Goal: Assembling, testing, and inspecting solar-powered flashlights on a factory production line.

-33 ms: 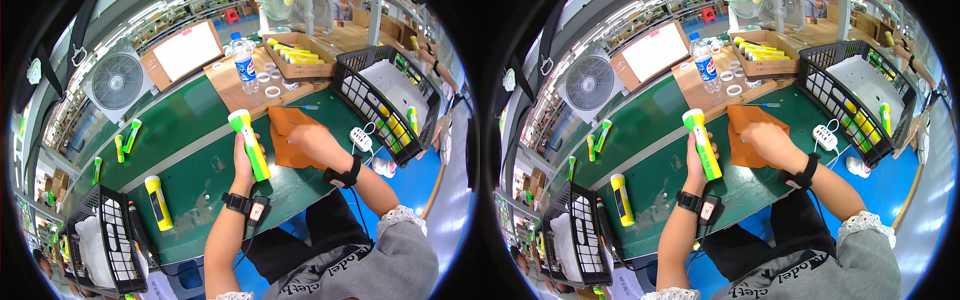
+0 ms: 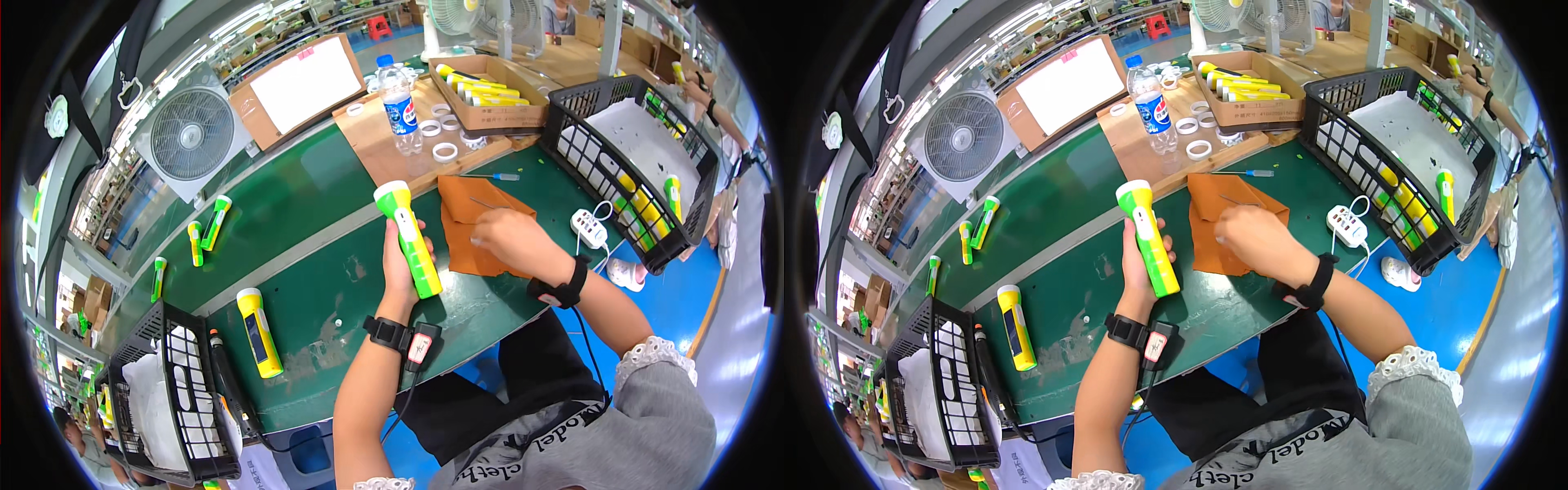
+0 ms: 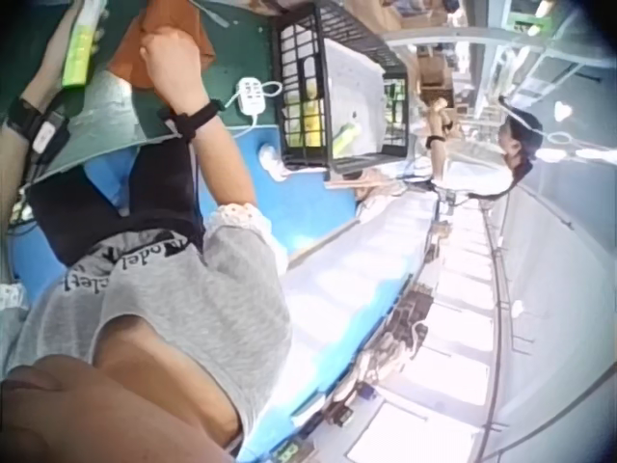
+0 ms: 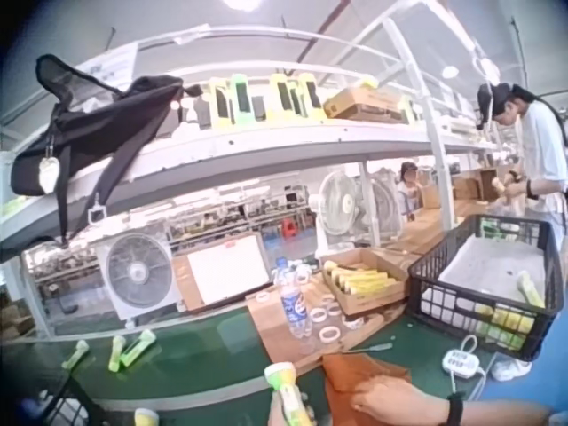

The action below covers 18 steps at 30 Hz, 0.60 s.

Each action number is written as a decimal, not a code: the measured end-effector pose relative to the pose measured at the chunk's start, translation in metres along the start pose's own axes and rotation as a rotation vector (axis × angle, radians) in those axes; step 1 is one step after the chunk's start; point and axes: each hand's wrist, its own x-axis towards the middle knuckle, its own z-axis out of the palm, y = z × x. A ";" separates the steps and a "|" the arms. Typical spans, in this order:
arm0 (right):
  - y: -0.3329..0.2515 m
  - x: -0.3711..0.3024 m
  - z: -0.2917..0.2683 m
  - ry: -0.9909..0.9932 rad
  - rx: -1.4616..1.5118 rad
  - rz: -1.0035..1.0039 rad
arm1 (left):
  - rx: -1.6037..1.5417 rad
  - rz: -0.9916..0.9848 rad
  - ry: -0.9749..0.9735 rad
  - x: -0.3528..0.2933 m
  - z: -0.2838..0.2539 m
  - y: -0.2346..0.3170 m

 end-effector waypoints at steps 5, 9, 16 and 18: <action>-0.026 -0.008 0.006 -0.135 -0.057 -0.167 | -0.022 -0.006 -0.005 -0.001 0.005 -0.002; -0.053 -0.001 0.015 -0.075 -0.167 -0.533 | 0.012 0.046 -0.020 -0.003 0.004 -0.006; -0.051 -0.008 -0.001 0.137 -0.018 -0.079 | -0.236 0.047 -0.121 -0.005 0.011 0.002; -0.050 -0.010 -0.002 0.164 -0.049 -0.057 | -0.212 0.064 -0.143 -0.006 0.009 0.000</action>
